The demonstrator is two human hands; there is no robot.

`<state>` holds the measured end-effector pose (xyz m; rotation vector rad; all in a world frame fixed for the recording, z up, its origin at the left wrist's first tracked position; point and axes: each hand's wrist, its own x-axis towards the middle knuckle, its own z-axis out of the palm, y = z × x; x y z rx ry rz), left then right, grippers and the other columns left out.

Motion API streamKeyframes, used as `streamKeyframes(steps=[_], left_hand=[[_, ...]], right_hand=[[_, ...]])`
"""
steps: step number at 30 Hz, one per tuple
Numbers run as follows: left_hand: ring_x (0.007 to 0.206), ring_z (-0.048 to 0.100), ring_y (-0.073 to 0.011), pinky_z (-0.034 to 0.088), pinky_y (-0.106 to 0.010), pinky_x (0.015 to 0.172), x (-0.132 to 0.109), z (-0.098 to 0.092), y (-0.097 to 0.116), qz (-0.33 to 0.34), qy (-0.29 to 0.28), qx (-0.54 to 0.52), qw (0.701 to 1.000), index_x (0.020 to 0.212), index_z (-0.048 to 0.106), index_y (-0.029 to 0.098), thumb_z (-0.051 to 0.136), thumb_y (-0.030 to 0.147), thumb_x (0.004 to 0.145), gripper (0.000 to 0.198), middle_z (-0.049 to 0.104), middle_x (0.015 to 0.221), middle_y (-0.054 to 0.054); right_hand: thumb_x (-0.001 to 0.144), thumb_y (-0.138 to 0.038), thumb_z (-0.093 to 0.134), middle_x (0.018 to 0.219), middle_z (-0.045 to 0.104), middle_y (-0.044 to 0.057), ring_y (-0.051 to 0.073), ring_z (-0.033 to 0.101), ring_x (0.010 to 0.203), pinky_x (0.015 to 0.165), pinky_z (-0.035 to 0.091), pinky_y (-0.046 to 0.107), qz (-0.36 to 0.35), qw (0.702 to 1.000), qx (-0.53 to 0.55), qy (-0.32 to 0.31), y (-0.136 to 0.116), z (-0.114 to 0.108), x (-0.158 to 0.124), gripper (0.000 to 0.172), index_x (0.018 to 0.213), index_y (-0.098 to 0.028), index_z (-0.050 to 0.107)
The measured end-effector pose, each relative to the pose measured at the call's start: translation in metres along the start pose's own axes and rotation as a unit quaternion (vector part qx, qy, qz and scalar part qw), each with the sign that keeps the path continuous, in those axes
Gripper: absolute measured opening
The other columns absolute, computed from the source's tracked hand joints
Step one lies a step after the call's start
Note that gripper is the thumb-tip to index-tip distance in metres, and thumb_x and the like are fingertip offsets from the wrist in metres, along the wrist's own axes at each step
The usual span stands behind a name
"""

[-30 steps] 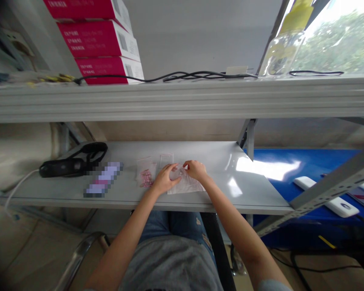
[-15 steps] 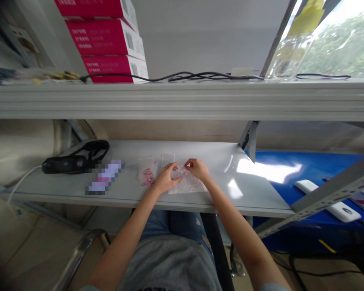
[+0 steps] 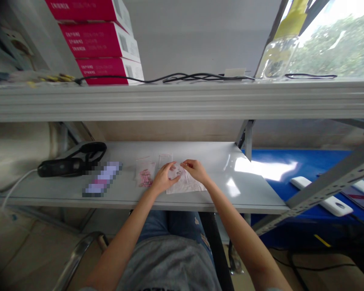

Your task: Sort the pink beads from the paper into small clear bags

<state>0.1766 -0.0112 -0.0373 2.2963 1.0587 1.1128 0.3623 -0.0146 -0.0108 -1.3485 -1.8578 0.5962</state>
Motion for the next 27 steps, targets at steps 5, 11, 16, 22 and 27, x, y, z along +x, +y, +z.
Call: streamKeyframes(steps=[5, 11, 16, 22, 27], left_hand=[[0.096, 0.056, -0.0185, 0.045, -0.036, 0.088, 0.0, 0.003, -0.002, 0.001, 0.025, -0.01, 1.0, 0.121, 0.043, 0.021, 0.064, 0.031, 0.073, 0.053, 0.057, 0.106, -0.006], [0.091, 0.057, -0.0172, 0.048, -0.032, 0.079, 0.006, -0.001, 0.0, -0.063, 0.069, -0.115, 0.989, 0.123, 0.042, 0.022, 0.068, 0.035, 0.07, 0.06, 0.059, 0.102, -0.005], [0.085, 0.058, -0.0164, 0.044, -0.018, 0.05, 0.016, -0.006, 0.001, -0.134, 0.05, -0.234, 0.962, 0.105, 0.056, 0.02, 0.054, 0.04, 0.079, 0.033, 0.06, 0.092, -0.005], [0.072, 0.055, -0.0143, 0.043, -0.016, 0.042, 0.019, -0.007, 0.008, -0.138, 0.035, -0.295, 0.945, 0.076, 0.056, 0.016, 0.056, 0.044, 0.075, 0.028, 0.056, 0.075, -0.002], [0.075, 0.058, -0.0149, 0.051, -0.021, 0.049, 0.019, -0.012, 0.017, -0.144, 0.033, -0.338, 0.93, 0.076, 0.051, 0.017, 0.056, 0.05, 0.074, 0.033, 0.055, 0.075, -0.001]], right_hand=[[0.083, -0.045, 0.046, 0.063, 0.058, 0.0, 0.011, 0.047, 0.056, 0.053, 0.034, 0.022, -0.035, 0.995, -0.055, -0.071, -0.007, -0.007, -0.006, 0.036, 0.076, -0.017, 0.067], [0.084, -0.037, 0.047, 0.081, 0.066, 0.004, 0.011, 0.052, 0.062, 0.059, 0.039, 0.023, -0.061, 0.997, -0.05, -0.026, -0.022, -0.017, -0.011, 0.027, 0.085, -0.018, 0.066], [0.085, -0.036, 0.047, 0.086, 0.066, 0.004, 0.011, 0.055, 0.064, 0.059, 0.041, 0.023, -0.074, 0.997, -0.014, -0.009, -0.033, -0.027, -0.012, 0.025, 0.09, -0.02, 0.066], [0.082, -0.036, 0.05, 0.08, 0.065, 0.004, 0.011, 0.053, 0.061, 0.055, 0.04, 0.023, -0.056, 0.997, 0.009, 0.051, -0.035, -0.028, -0.012, 0.024, 0.09, -0.019, 0.065], [0.079, -0.037, 0.055, 0.078, 0.061, 0.002, 0.008, 0.049, 0.052, 0.049, 0.04, 0.021, -0.035, 0.989, 0.1, 0.107, -0.035, -0.02, -0.012, 0.039, 0.113, -0.018, 0.055]])
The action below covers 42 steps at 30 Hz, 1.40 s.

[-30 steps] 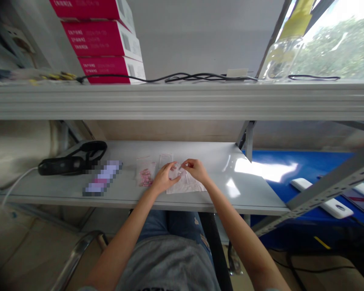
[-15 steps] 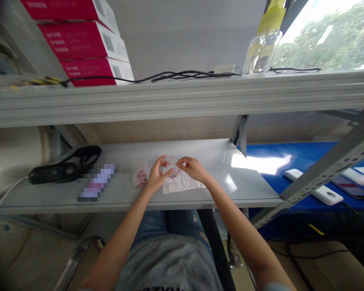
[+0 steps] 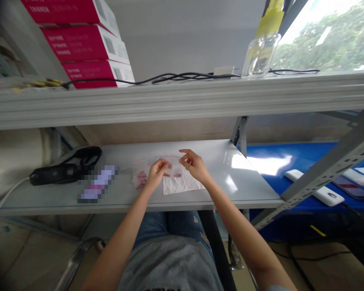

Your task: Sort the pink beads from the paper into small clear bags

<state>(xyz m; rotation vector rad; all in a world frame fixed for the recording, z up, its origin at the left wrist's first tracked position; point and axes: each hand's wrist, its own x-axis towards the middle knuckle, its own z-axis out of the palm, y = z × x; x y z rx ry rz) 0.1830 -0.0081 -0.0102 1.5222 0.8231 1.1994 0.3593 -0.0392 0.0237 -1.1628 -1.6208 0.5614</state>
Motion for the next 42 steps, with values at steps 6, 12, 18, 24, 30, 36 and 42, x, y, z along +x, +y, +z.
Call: streamKeyframes(steps=[6, 12, 18, 24, 30, 36, 42], left_hand=[[0.07, 0.059, -0.0124, 0.054, -0.026, 0.061, 0.002, -0.003, 0.003, 0.025, 0.046, -0.029, 0.998, 0.08, 0.047, 0.019, 0.051, 0.05, 0.079, 0.031, 0.054, 0.075, 0.0], [0.061, 0.056, -0.0111, 0.048, -0.022, 0.058, 0.0, -0.007, -0.001, 0.055, 0.048, 0.033, 0.997, 0.083, 0.049, 0.019, 0.049, 0.048, 0.082, 0.029, 0.054, 0.068, 0.002], [0.061, 0.057, -0.0112, 0.044, -0.019, 0.055, -0.004, -0.005, 0.01, 0.098, 0.06, 0.143, 0.983, 0.084, 0.053, 0.019, 0.045, 0.045, 0.085, 0.027, 0.058, 0.066, 0.001], [0.055, 0.062, -0.0115, 0.047, -0.019, 0.047, -0.009, 0.002, 0.016, 0.031, 0.004, 0.057, 0.998, 0.084, 0.046, 0.02, 0.043, 0.049, 0.084, 0.03, 0.066, 0.073, 0.0], [0.055, 0.064, -0.0127, 0.045, -0.017, 0.04, -0.006, 0.001, 0.019, -0.001, 0.009, 0.047, 0.999, 0.084, 0.048, 0.019, 0.047, 0.051, 0.081, 0.032, 0.067, 0.075, -0.003], [0.07, 0.064, -0.0149, 0.046, -0.018, 0.046, -0.001, -0.004, 0.024, 0.039, -0.005, 0.13, 0.991, 0.082, 0.058, 0.017, 0.057, 0.043, 0.076, 0.027, 0.066, 0.078, -0.004], [0.061, 0.063, -0.0122, 0.045, -0.019, 0.05, -0.001, 0.0, 0.024, 0.06, -0.018, 0.186, 0.98, 0.081, 0.059, 0.017, 0.054, 0.037, 0.079, 0.02, 0.064, 0.071, -0.001]], right_hand=[[0.082, -0.044, 0.049, 0.108, 0.058, 0.011, 0.014, 0.064, 0.067, 0.038, 0.039, 0.017, 0.121, 0.973, 0.177, -0.088, -0.003, 0.018, -0.006, 0.05, 0.126, -0.021, 0.042], [0.081, -0.045, 0.052, 0.099, 0.062, 0.008, 0.02, 0.064, 0.089, 0.058, 0.054, 0.025, 0.116, 0.957, 0.243, -0.106, 0.001, 0.028, -0.008, 0.031, 0.096, -0.018, 0.057], [0.08, -0.05, 0.052, 0.076, 0.06, 0.003, 0.018, 0.067, 0.066, 0.049, 0.051, 0.024, 0.116, 0.968, 0.218, -0.054, 0.007, 0.03, -0.007, 0.033, 0.085, -0.017, 0.055], [0.081, -0.05, 0.049, 0.072, 0.062, 0.004, 0.015, 0.064, 0.053, 0.043, 0.046, 0.023, 0.081, 0.991, 0.103, -0.016, 0.008, 0.026, -0.008, 0.036, 0.075, -0.016, 0.057], [0.083, -0.046, 0.048, 0.061, 0.061, 0.002, 0.011, 0.056, 0.049, 0.048, 0.042, 0.023, 0.024, 0.999, 0.021, 0.0, 0.006, 0.02, -0.006, 0.034, 0.074, -0.016, 0.061], [0.082, -0.042, 0.053, 0.064, 0.063, 0.002, 0.013, 0.053, 0.058, 0.054, 0.039, 0.024, -0.01, 1.0, 0.003, -0.007, 0.006, 0.019, -0.004, 0.028, 0.076, -0.017, 0.064], [0.081, -0.04, 0.054, 0.063, 0.061, 0.002, 0.012, 0.05, 0.056, 0.054, 0.038, 0.024, -0.013, 1.0, -0.026, 0.006, 0.006, 0.02, -0.007, 0.026, 0.073, -0.017, 0.063]])
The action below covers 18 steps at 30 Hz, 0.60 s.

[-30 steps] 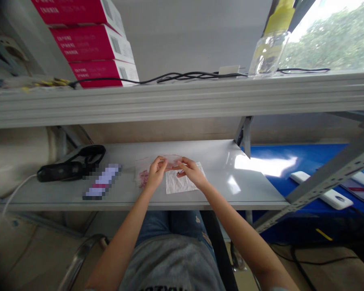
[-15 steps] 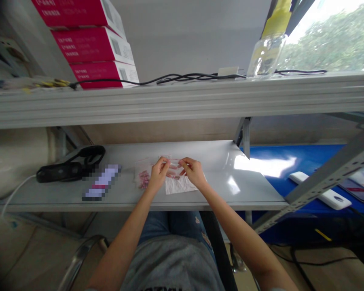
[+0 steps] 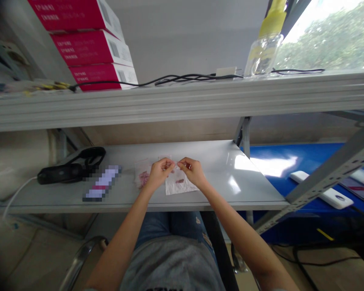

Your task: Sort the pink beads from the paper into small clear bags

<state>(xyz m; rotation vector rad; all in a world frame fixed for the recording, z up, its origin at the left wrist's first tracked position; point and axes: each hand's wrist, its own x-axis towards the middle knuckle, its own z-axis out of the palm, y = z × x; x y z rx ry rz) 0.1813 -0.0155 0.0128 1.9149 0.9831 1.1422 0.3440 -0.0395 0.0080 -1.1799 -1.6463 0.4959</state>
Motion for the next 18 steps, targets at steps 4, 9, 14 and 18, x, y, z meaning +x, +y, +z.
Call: streamKeyframes(steps=[4, 9, 14, 18], left_hand=[[0.061, 0.063, -0.0126, 0.045, -0.02, 0.051, -0.002, 0.0043, -0.0035, -0.011, 0.032, 0.022, 0.999, 0.08, 0.059, 0.017, 0.054, 0.035, 0.078, 0.018, 0.065, 0.07, -0.001], [0.064, 0.063, -0.0134, 0.047, -0.021, 0.054, -0.0022, 0.0053, -0.0073, -0.011, 0.032, 0.005, 0.999, 0.082, 0.061, 0.017, 0.057, 0.035, 0.076, 0.019, 0.066, 0.07, -0.002], [0.064, 0.063, -0.0131, 0.048, -0.022, 0.057, -0.0033, 0.0059, -0.0066, -0.002, 0.026, -0.011, 1.0, 0.079, 0.061, 0.016, 0.058, 0.033, 0.076, 0.018, 0.066, 0.073, -0.002], [0.064, 0.063, -0.0138, 0.048, -0.022, 0.056, -0.007, 0.0069, -0.0029, -0.007, 0.038, -0.019, 0.999, 0.079, 0.062, 0.016, 0.057, 0.037, 0.077, 0.021, 0.067, 0.077, -0.003]], right_hand=[[0.081, -0.041, 0.054, 0.064, 0.062, 0.002, 0.013, 0.051, 0.058, 0.055, 0.039, 0.024, 0.006, 1.0, 0.002, -0.021, 0.0024, -0.0001, 0.0, 0.026, 0.075, -0.018, 0.064], [0.082, -0.042, 0.053, 0.066, 0.062, 0.002, 0.013, 0.054, 0.061, 0.056, 0.04, 0.024, 0.007, 0.998, 0.033, -0.054, 0.0032, -0.0008, 0.0011, 0.028, 0.078, -0.017, 0.065], [0.082, -0.042, 0.051, 0.068, 0.063, 0.002, 0.013, 0.055, 0.062, 0.058, 0.041, 0.024, -0.003, 0.997, 0.035, -0.068, -0.0012, -0.0016, -0.0004, 0.028, 0.079, -0.017, 0.064], [0.082, -0.044, 0.051, 0.068, 0.063, 0.002, 0.014, 0.056, 0.063, 0.059, 0.043, 0.025, -0.004, 0.997, 0.029, -0.07, -0.0035, -0.0026, -0.0013, 0.03, 0.078, -0.018, 0.064]])
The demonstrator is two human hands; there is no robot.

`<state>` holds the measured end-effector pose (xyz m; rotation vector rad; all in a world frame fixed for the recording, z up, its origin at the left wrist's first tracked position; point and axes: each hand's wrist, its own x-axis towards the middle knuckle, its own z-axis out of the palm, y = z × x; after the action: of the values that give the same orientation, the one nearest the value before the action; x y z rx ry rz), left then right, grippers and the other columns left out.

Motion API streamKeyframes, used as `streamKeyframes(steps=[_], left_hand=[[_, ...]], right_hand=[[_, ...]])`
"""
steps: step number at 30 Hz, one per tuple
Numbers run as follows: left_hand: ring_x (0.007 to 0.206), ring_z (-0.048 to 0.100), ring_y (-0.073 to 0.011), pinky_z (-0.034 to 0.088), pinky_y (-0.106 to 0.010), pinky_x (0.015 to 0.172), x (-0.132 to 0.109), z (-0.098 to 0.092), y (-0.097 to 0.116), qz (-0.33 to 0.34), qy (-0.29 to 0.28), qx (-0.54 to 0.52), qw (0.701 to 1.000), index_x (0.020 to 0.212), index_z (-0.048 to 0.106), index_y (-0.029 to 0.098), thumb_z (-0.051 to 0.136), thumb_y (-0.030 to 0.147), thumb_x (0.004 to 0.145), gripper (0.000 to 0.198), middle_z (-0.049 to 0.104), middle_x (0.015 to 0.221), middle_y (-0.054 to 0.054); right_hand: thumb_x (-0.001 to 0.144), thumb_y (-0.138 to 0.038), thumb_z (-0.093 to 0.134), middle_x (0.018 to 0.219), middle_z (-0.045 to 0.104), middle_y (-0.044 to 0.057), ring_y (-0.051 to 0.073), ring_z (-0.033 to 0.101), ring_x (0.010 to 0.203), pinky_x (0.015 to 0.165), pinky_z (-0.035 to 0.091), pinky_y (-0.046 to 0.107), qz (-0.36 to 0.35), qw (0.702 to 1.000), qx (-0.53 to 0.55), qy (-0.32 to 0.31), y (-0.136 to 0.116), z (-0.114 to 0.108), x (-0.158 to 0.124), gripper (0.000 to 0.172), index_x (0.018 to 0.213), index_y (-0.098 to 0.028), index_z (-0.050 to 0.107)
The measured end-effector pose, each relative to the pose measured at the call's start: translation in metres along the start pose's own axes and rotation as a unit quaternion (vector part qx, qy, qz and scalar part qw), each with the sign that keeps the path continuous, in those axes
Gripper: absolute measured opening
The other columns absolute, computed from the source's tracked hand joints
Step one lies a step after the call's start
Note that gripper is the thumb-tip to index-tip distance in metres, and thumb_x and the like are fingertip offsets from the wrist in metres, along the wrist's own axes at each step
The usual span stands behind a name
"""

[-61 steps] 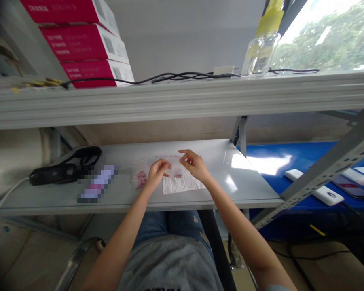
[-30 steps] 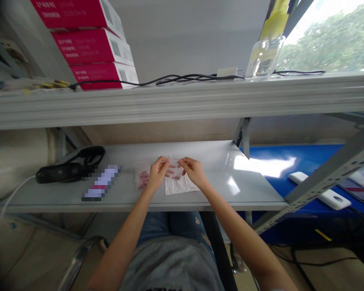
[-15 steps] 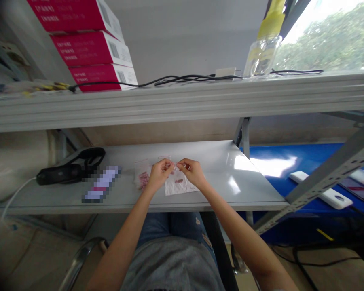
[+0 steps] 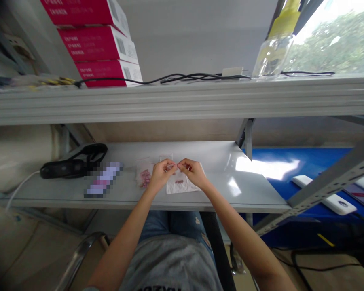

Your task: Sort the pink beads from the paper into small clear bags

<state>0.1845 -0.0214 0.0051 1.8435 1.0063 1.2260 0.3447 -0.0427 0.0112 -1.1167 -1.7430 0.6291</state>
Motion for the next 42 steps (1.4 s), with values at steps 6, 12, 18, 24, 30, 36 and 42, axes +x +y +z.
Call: streamKeyframes(steps=[6, 12, 18, 24, 30, 36, 42], left_hand=[[0.071, 0.065, -0.0167, 0.047, -0.022, 0.053, -0.004, -0.013, 0.007, -0.033, -0.011, -0.048, 0.998, 0.086, 0.064, 0.016, 0.054, 0.042, 0.079, 0.029, 0.07, 0.084, -0.008], [0.076, 0.066, -0.0184, 0.05, -0.027, 0.067, -0.006, -0.023, 0.01, -0.011, -0.028, -0.039, 0.999, 0.08, 0.067, 0.016, 0.054, 0.039, 0.08, 0.027, 0.071, 0.084, -0.009], [0.06, 0.065, -0.0143, 0.041, -0.019, 0.045, -0.002, -0.058, 0.011, -0.065, 0.035, -0.081, 0.994, 0.088, 0.06, 0.016, 0.054, 0.045, 0.078, 0.031, 0.07, 0.078, -0.007], [0.042, 0.056, -0.0101, 0.022, -0.016, 0.034, 0.015, -0.119, -0.021, -0.12, 0.12, -0.062, 0.984, 0.089, 0.054, 0.018, 0.054, 0.048, 0.075, 0.033, 0.067, 0.067, -0.003], [0.039, 0.049, -0.0075, 0.022, -0.016, 0.036, 0.019, -0.131, -0.059, -0.193, 0.113, -0.023, 0.974, 0.082, 0.056, 0.017, 0.058, 0.046, 0.071, 0.031, 0.065, 0.062, -0.001], [0.045, 0.051, -0.008, 0.027, -0.016, 0.04, 0.017, -0.128, -0.061, -0.201, 0.1, -0.083, 0.971, 0.087, 0.056, 0.018, 0.059, 0.047, 0.068, 0.034, 0.065, 0.064, 0.0], [0.049, 0.056, -0.0127, 0.038, -0.021, 0.048, 0.023, -0.125, -0.08, -0.177, 0.098, 0.052, 0.978, 0.083, 0.055, 0.018, 0.053, 0.044, 0.075, 0.027, 0.064, 0.063, -0.002]], right_hand=[[0.082, -0.049, 0.049, 0.064, 0.063, 0.003, 0.012, 0.053, 0.054, 0.05, 0.04, 0.023, 0.019, 1.0, -0.009, 0.01, 0.001, -0.003, 0.002, 0.036, 0.074, -0.018, 0.065], [0.084, -0.046, 0.048, 0.058, 0.061, 0.002, 0.011, 0.052, 0.051, 0.049, 0.037, 0.023, 0.013, 1.0, -0.026, 0.001, -0.005, -0.002, 0.0, 0.038, 0.065, -0.018, 0.063], [0.081, -0.048, 0.051, 0.066, 0.064, 0.002, 0.011, 0.05, 0.052, 0.049, 0.039, 0.023, 0.007, 1.0, -0.016, -0.004, 0.001, -0.005, 0.0, 0.039, 0.1, -0.017, 0.064], [0.084, -0.05, 0.043, 0.068, 0.063, 0.005, 0.01, 0.047, 0.046, 0.048, 0.041, 0.024, 0.077, 0.991, -0.032, 0.103, 0.04, -0.016, -0.001, 0.043, 0.089, -0.014, 0.065], [0.084, -0.052, 0.039, 0.067, 0.063, 0.004, 0.011, 0.048, 0.047, 0.047, 0.04, 0.024, 0.083, 0.988, -0.07, 0.111, 0.057, -0.015, -0.003, 0.045, 0.085, -0.015, 0.065], [0.084, -0.054, 0.038, 0.065, 0.063, 0.004, 0.012, 0.049, 0.047, 0.048, 0.04, 0.024, 0.089, 0.986, -0.08, 0.116, 0.057, -0.013, -0.003, 0.048, 0.083, -0.015, 0.065], [0.085, -0.055, 0.036, 0.066, 0.063, 0.004, 0.012, 0.05, 0.048, 0.049, 0.04, 0.024, 0.077, 0.988, -0.089, 0.103, 0.058, -0.013, -0.003, 0.049, 0.082, -0.016, 0.065]])
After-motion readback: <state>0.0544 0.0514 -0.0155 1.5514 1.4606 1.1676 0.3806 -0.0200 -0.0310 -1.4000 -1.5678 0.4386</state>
